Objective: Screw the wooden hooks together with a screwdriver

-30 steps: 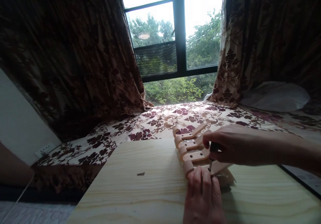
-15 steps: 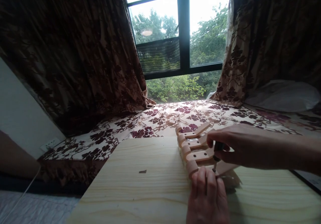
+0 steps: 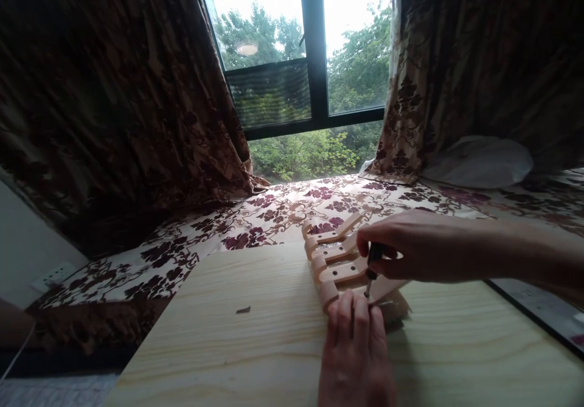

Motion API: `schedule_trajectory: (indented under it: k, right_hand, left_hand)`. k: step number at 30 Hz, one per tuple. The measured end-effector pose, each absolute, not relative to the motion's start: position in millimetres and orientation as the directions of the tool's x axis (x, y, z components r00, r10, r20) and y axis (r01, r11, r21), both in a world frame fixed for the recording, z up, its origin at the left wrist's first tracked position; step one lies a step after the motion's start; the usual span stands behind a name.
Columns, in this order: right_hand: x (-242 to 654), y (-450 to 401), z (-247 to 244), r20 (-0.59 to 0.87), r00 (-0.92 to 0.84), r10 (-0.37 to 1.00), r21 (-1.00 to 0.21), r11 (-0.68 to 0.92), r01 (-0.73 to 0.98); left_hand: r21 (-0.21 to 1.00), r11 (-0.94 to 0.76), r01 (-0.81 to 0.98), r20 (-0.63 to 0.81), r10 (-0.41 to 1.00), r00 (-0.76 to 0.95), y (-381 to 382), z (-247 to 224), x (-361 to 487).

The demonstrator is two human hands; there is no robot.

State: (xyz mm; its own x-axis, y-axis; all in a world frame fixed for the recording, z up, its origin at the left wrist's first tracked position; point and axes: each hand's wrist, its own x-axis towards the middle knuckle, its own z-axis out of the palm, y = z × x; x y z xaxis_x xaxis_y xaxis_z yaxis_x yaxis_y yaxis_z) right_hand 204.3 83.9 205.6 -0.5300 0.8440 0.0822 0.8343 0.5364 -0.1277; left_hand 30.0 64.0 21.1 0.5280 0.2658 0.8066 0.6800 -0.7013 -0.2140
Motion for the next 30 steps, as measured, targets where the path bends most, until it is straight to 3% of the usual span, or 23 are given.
schedule_trajectory:
  k: [7, 13, 20, 27, 30]
  right_hand:
    - [196.9, 84.6, 202.0, 0.076, -0.524, 0.848, -0.116, 0.53, 0.84]
    - [193.1, 86.1, 199.7, 0.124, -0.422, 0.898, 0.031, 0.422, 0.906]
    - [198.5, 85.1, 209.2, 0.086, -0.562, 0.823, -0.138, 0.569, 0.811]
    - [192.0, 86.9, 198.4, 0.11, -0.417, 0.902, 0.003, 0.419, 0.908]
    - [191.3, 85.0, 205.9, 0.09, -0.446, 0.891, -0.005, 0.448, 0.894]
  left_hand:
    - [-0.224, -0.704, 0.674, 0.798, 0.265, 0.541, 63.9, 23.3, 29.3]
    - [-0.219, -0.705, 0.675, 0.808, 0.257, 0.531, 64.0, 25.1, 29.5]
    - [-0.209, -0.717, 0.666, 0.796, 0.271, 0.541, 62.1, 28.8, 30.2]
    - [-0.213, -0.718, 0.662, 0.776, 0.287, 0.561, 60.9, 27.4, 29.0]
    - [-0.205, -0.723, 0.66, 0.762, 0.306, 0.571, 60.3, 25.7, 27.5]
